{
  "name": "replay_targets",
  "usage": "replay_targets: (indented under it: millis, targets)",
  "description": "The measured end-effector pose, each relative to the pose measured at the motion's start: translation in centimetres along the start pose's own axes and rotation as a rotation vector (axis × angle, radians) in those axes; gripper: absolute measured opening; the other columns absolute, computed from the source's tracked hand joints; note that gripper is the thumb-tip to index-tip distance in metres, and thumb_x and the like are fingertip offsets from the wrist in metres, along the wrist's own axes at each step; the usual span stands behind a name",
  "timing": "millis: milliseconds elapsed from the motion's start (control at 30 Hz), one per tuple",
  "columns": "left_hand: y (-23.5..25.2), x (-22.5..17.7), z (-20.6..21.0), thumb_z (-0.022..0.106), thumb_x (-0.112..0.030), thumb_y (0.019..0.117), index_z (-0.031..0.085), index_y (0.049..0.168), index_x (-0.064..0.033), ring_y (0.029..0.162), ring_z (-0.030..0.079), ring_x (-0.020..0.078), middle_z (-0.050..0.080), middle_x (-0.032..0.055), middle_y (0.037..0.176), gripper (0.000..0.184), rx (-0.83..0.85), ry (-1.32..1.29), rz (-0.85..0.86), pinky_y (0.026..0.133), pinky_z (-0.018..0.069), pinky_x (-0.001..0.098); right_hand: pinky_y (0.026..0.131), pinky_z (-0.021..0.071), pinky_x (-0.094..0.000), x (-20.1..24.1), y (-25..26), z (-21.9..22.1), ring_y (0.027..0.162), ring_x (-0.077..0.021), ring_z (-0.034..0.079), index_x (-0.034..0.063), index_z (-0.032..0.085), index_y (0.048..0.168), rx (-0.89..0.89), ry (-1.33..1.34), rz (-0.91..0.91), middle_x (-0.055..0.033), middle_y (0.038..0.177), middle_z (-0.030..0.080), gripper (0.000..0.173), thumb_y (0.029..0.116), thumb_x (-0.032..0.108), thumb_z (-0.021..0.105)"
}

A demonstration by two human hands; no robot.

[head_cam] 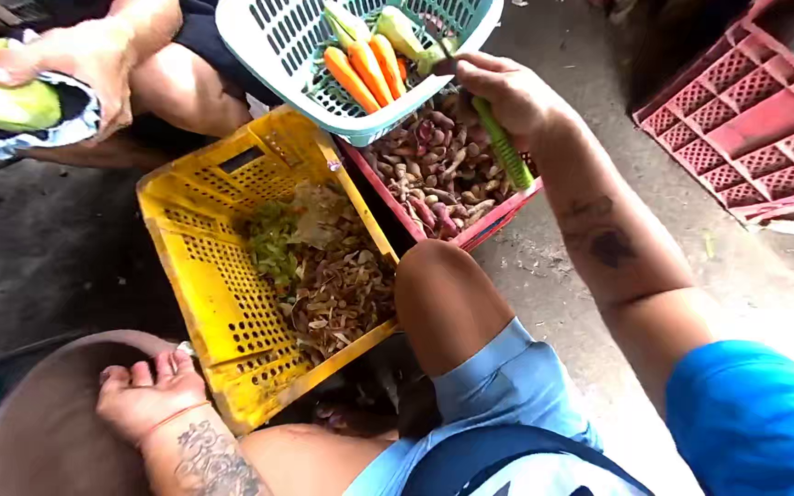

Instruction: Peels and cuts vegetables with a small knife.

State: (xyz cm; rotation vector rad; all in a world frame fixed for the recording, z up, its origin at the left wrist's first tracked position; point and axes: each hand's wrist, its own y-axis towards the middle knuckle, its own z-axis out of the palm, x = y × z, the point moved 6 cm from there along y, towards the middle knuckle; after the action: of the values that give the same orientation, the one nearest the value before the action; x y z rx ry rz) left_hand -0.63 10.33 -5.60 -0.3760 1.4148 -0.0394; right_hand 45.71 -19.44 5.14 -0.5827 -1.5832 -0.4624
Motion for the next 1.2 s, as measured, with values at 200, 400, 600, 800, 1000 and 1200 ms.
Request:
replay_targets:
  millis: [200,400,600,800,1000,1200]
  targets:
    - [-0.7,0.6,2.3,0.032,-0.022,0.1113,0.033,0.156,-0.0137,0.129,0.052,0.0235,0.036,0.0115,0.155,0.045,0.028,0.157,0.055,0.097,0.0494,0.0381,0.075,0.0517,-0.0542,-9.9,2.2,-9.1,0.081,-0.0307,0.063,0.0029,0.066,0.121,-0.084,-0.674,0.312,-0.0192,0.101,0.066,0.031,0.1028,0.027,0.059]
    - [0.1,1.6,3.1,0.034,-0.021,0.1108,0.036,0.151,-0.0133,0.119,0.057,0.0203,0.046,0.0097,0.144,0.041,0.042,0.214,0.036,0.089,0.0510,0.0359,0.097,0.0424,-0.0755,-17.6,4.8,-8.4,0.121,-0.0488,0.059,0.0035,0.068,0.124,0.196,-1.102,0.526,-0.0280,0.124,0.065,0.035,0.0959,0.023,0.069]
    - [0.3,2.1,3.9,0.034,-0.016,0.1106,0.043,0.141,-0.0120,0.104,0.062,0.0156,0.055,0.0053,0.128,0.032,0.108,0.270,0.059,0.081,0.0527,0.0332,0.098,0.0427,-0.0717,-21.7,6.5,-5.6,0.121,-0.0471,0.059,0.0040,0.069,0.123,0.407,-1.129,0.521,-0.0269,0.124,0.066,0.028,0.1011,0.021,0.062]
    - [0.3,2.7,4.8,0.034,-0.015,0.1103,0.045,0.138,-0.0133,0.105,0.063,0.0159,0.056,0.0039,0.126,0.030,0.162,0.306,0.045,0.082,0.0530,0.0347,0.091,0.0481,-0.0666,-24.4,7.2,-2.4,0.111,-0.0448,0.063,0.0117,0.058,0.143,0.445,-0.867,0.608,-0.0259,0.128,0.064,0.044,0.0983,0.009,0.060]
    - [0.1,3.1,5.2,0.035,-0.016,0.1105,0.046,0.137,-0.0138,0.102,0.066,0.0159,0.060,0.0033,0.123,0.028,0.196,0.303,0.026,0.081,0.0544,0.0346,0.087,0.0500,-0.0642,-28.4,7.9,-1.9,0.106,-0.0415,0.065,0.0117,0.059,0.142,0.316,-0.808,0.726,-0.0247,0.124,0.065,0.047,0.0964,0.021,0.065]
    - [-0.2,2.4,5.2,0.032,-0.014,0.1110,0.048,0.127,-0.0147,0.095,0.069,0.0150,0.065,0.0015,0.111,0.023,0.228,0.232,0.030,0.077,0.0559,0.0320,0.102,0.0440,-0.0698,-23.7,8.8,-3.4,0.123,-0.0445,0.059,0.0073,0.060,0.138,0.114,-0.692,0.346,-0.0255,0.131,0.062,0.064,0.0791,0.009,0.085]
